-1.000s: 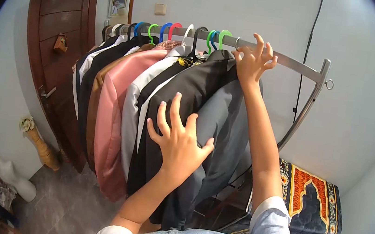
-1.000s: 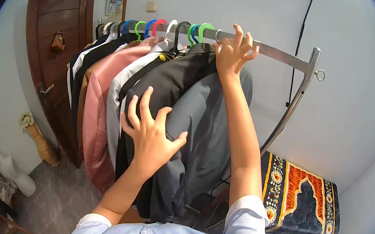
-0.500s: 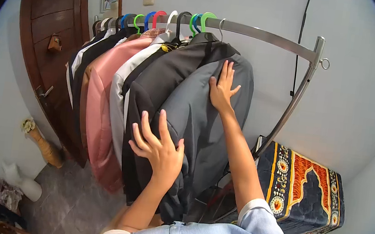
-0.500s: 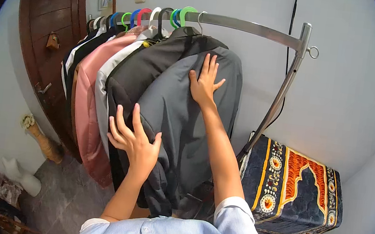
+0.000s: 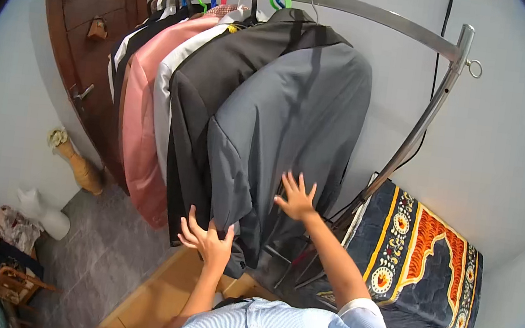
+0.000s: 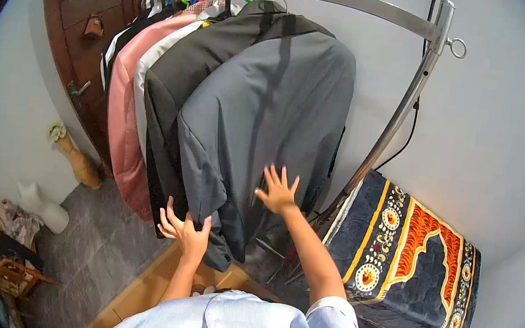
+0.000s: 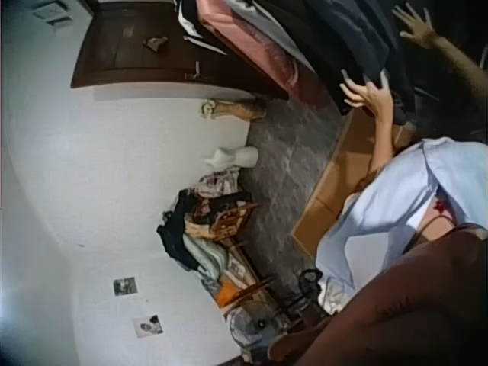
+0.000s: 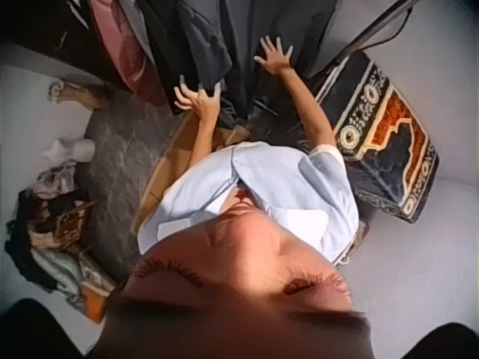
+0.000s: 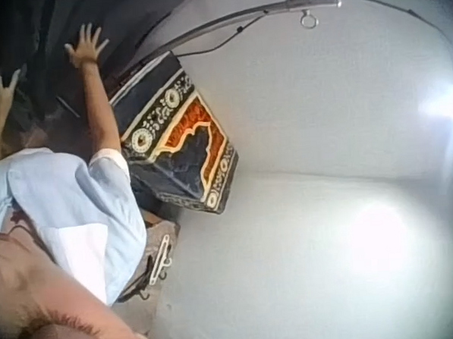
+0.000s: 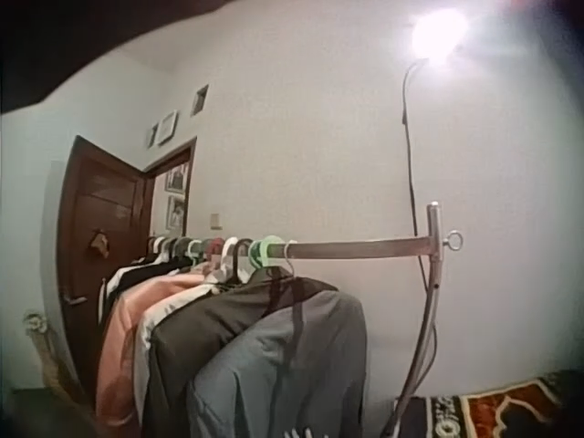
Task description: Organizing and preparing jackets for hanging by smoothing them out and attaching hangers.
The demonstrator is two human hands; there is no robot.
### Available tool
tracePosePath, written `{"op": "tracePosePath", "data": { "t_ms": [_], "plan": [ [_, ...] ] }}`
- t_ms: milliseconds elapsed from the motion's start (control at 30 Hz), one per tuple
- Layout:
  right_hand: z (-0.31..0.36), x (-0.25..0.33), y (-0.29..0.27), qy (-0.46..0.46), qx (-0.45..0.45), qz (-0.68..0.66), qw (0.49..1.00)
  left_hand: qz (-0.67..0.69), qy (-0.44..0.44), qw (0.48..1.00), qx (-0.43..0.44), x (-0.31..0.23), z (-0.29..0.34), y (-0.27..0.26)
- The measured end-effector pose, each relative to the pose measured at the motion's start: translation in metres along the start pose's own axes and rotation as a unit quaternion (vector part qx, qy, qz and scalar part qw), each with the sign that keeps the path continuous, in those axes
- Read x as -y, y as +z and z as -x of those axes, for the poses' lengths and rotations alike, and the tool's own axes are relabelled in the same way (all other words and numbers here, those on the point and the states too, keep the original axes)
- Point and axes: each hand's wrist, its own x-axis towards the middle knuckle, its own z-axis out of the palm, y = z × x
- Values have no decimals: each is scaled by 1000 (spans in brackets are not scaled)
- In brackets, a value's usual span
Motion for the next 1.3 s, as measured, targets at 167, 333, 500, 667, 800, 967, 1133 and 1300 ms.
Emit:
{"op": "tracePosePath", "data": {
  "t_ms": [167,333,500,667,800,967,1133,1300],
  "plan": [
    [29,-14,19,0,-219,19,975,50,-28,996,-62,8,9,-23],
    [24,34,-94,-30,-437,-54,898,58,-23,975,-214,19,0,-47],
    [15,67,-170,-172,-533,-154,814,25,10,993,-111,39,15,-34],
    [3,118,-217,-314,-552,-154,757,-57,-116,989,77,57,62,-9],
    [-11,150,-173,-316,-474,-84,818,-69,-169,979,92,80,89,13],
    [9,139,-35,-462,-302,11,834,-94,-189,974,77,95,91,11],
    [1,111,-65,-508,-510,-16,694,-103,-210,970,58,124,115,11],
    [-62,68,-175,-258,-607,-196,726,-108,-215,969,61,123,136,8]
  ]
}}
